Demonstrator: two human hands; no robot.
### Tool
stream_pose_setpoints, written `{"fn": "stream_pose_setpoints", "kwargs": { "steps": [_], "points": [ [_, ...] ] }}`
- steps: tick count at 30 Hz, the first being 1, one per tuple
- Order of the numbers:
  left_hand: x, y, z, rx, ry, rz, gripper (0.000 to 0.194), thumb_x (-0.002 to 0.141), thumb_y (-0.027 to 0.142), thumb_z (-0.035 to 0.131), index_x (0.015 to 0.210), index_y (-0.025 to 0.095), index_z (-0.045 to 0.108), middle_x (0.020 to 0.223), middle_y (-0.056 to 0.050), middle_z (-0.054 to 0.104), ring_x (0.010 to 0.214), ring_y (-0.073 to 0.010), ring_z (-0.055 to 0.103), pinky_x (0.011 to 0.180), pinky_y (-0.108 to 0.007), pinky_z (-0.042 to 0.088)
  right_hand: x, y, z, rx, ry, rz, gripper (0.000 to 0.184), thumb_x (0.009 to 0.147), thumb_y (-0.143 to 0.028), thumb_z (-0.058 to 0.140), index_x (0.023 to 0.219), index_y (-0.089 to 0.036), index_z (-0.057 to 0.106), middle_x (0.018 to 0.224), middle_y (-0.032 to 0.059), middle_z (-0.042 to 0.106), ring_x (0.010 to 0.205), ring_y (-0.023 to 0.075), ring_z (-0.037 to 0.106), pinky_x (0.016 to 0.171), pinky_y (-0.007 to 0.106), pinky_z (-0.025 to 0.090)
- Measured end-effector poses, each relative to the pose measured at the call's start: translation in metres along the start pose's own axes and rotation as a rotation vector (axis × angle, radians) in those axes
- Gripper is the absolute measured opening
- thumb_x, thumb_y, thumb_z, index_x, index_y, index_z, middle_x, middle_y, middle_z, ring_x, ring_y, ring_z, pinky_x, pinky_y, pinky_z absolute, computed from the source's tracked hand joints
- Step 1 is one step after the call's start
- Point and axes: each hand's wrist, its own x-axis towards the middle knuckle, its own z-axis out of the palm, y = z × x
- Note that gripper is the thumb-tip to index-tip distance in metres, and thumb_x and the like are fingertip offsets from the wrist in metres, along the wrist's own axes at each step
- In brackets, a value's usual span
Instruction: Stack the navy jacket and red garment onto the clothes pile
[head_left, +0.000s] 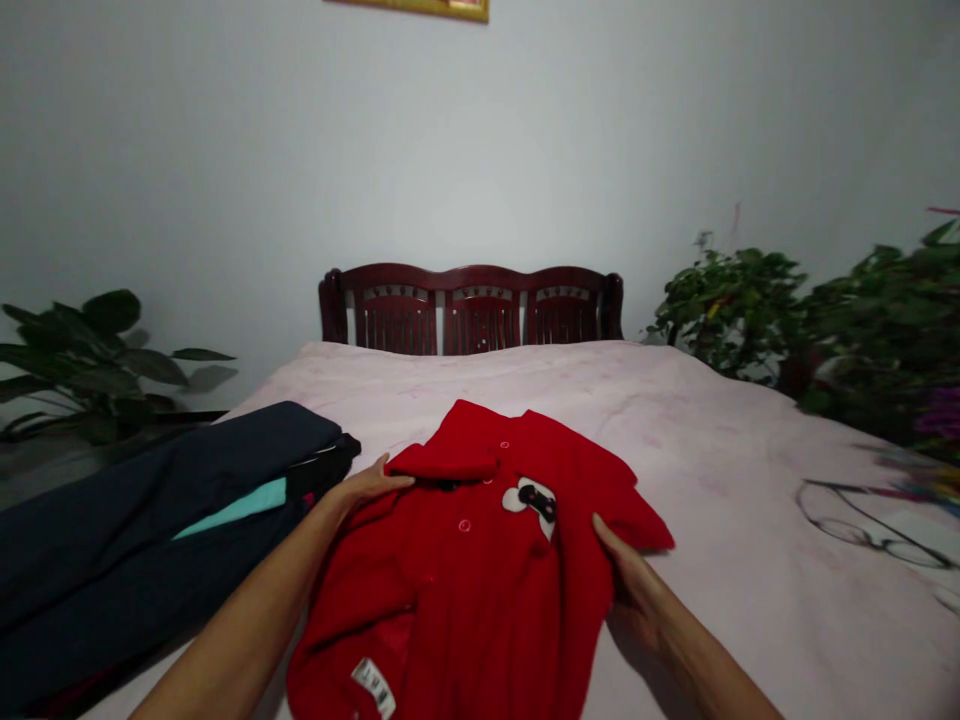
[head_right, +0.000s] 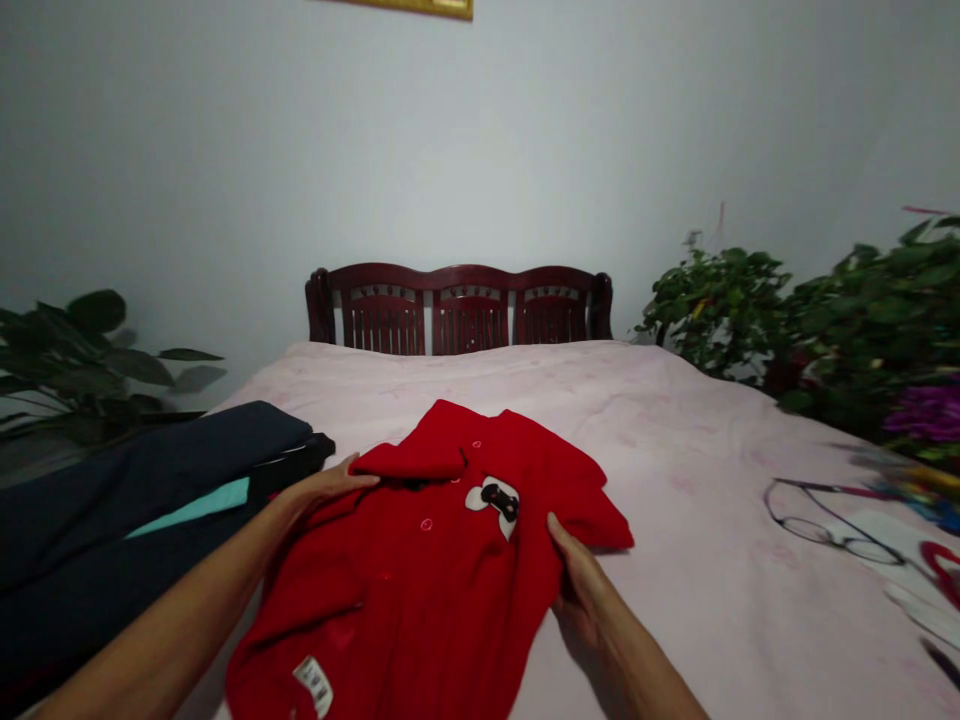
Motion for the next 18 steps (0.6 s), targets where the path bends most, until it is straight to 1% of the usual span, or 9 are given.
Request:
{"fn": "stream_pose_setpoints", "kwargs": {
  "steps": [2, 4, 6, 8, 10, 12, 15, 16, 18],
  "points": [
    [-0.002, 0.008, 0.012, -0.145, -0.104, -0.007, 0.081, 0.050, 0.063, 0.077, 0.114, 0.015, 0.065, 0.114, -0.015, 0.075, 0.106, -0.0321, 0.070, 0.091, -0.040, 0.056, 0.004, 0.004, 0.015, 0.060, -0.049, 0.022, 0.057, 0.081, -0.042, 0.075, 0.129, -0.016, 0.062, 0.117, 0.0144, 0.073, 0.106, 0.0305, 0.071, 0.094, 0.044, 0.058],
    [-0.008, 0.022, 0.020, -0.235, -0.186, -0.028, 0.073, 0.053, 0.064, 0.073, 0.106, 0.014, 0.067, 0.102, -0.015, 0.078, 0.095, -0.0329, 0.073, 0.084, -0.043, 0.058, 0.010, 0.010, 0.028, 0.134, -0.085, 0.044, 0.055, 0.083, -0.040, 0.073, 0.130, -0.015, 0.061, 0.117, 0.0144, 0.073, 0.107, 0.0306, 0.071, 0.097, 0.046, 0.056],
    [-0.017, 0.043, 0.023, -0.300, -0.241, -0.026, 0.064, 0.057, 0.058, 0.072, 0.103, 0.014, 0.068, 0.095, -0.013, 0.079, 0.091, -0.0317, 0.074, 0.083, -0.043, 0.058, 0.016, 0.017, 0.042, 0.196, -0.128, 0.038, 0.050, 0.084, -0.037, 0.071, 0.127, -0.013, 0.063, 0.115, 0.0148, 0.074, 0.106, 0.0304, 0.071, 0.097, 0.046, 0.056],
    [-0.027, 0.071, 0.018, -0.342, -0.284, 0.005, 0.056, 0.056, 0.044, 0.075, 0.104, 0.014, 0.068, 0.094, -0.008, 0.079, 0.091, -0.0283, 0.073, 0.086, -0.039, 0.057, 0.020, 0.025, 0.059, 0.232, -0.190, -0.029, 0.045, 0.083, -0.036, 0.071, 0.121, -0.012, 0.066, 0.112, 0.0143, 0.075, 0.104, 0.0300, 0.071, 0.097, 0.045, 0.056],
    [-0.041, 0.103, 0.003, -0.329, -0.315, 0.069, 0.053, 0.054, 0.030, 0.076, 0.104, 0.014, 0.069, 0.093, -0.004, 0.079, 0.088, -0.0249, 0.072, 0.088, -0.037, 0.056, 0.018, 0.032, 0.081, 0.246, -0.253, -0.161, 0.042, 0.079, -0.037, 0.075, 0.114, -0.013, 0.070, 0.109, 0.0123, 0.076, 0.101, 0.0288, 0.072, 0.095, 0.043, 0.055],
    [-0.062, 0.134, -0.026, -0.202, -0.316, 0.208, 0.052, 0.061, 0.027, 0.070, 0.111, 0.013, 0.068, 0.093, -0.001, 0.078, 0.087, -0.0218, 0.070, 0.089, -0.035, 0.054, 0.011, 0.038, 0.113, 0.236, -0.302, -0.292, 0.040, 0.074, -0.039, 0.079, 0.104, -0.013, 0.073, 0.102, 0.0096, 0.078, 0.095, 0.0259, 0.073, 0.093, 0.039, 0.056],
    [-0.102, 0.168, -0.096, 0.111, -0.121, 0.401, 0.062, 0.065, 0.033, 0.068, 0.122, 0.010, 0.064, 0.104, 0.001, 0.075, 0.097, -0.0199, 0.065, 0.099, -0.034, 0.047, -0.001, 0.049, 0.181, 0.188, -0.391, -0.384, 0.039, 0.072, -0.046, 0.079, 0.093, -0.014, 0.073, 0.088, 0.0059, 0.078, 0.084, 0.0229, 0.072, 0.084, 0.034, 0.056],
    [-0.115, 0.174, -0.124, 0.219, -0.063, 0.397, 0.070, 0.066, 0.037, 0.067, 0.129, 0.008, 0.059, 0.106, 0.001, 0.075, 0.098, -0.0202, 0.064, 0.099, -0.035, 0.047, -0.003, 0.053, 0.207, 0.173, -0.430, -0.407, 0.039, 0.075, -0.048, 0.077, 0.095, -0.014, 0.073, 0.087, 0.0048, 0.077, 0.084, 0.0227, 0.071, 0.082, 0.033, 0.056],
    [-0.137, 0.180, -0.183, 0.451, 0.045, 0.310, 0.085, 0.068, 0.047, 0.063, 0.137, 0.000, 0.048, 0.105, 0.000, 0.073, 0.096, -0.0210, 0.064, 0.095, -0.037, 0.047, -0.003, 0.062, 0.257, 0.112, -0.514, -0.472, 0.042, 0.083, -0.050, 0.069, 0.107, -0.015, 0.070, 0.094, 0.0032, 0.076, 0.091, 0.0224, 0.070, 0.083, 0.034, 0.055]
  ]
}}
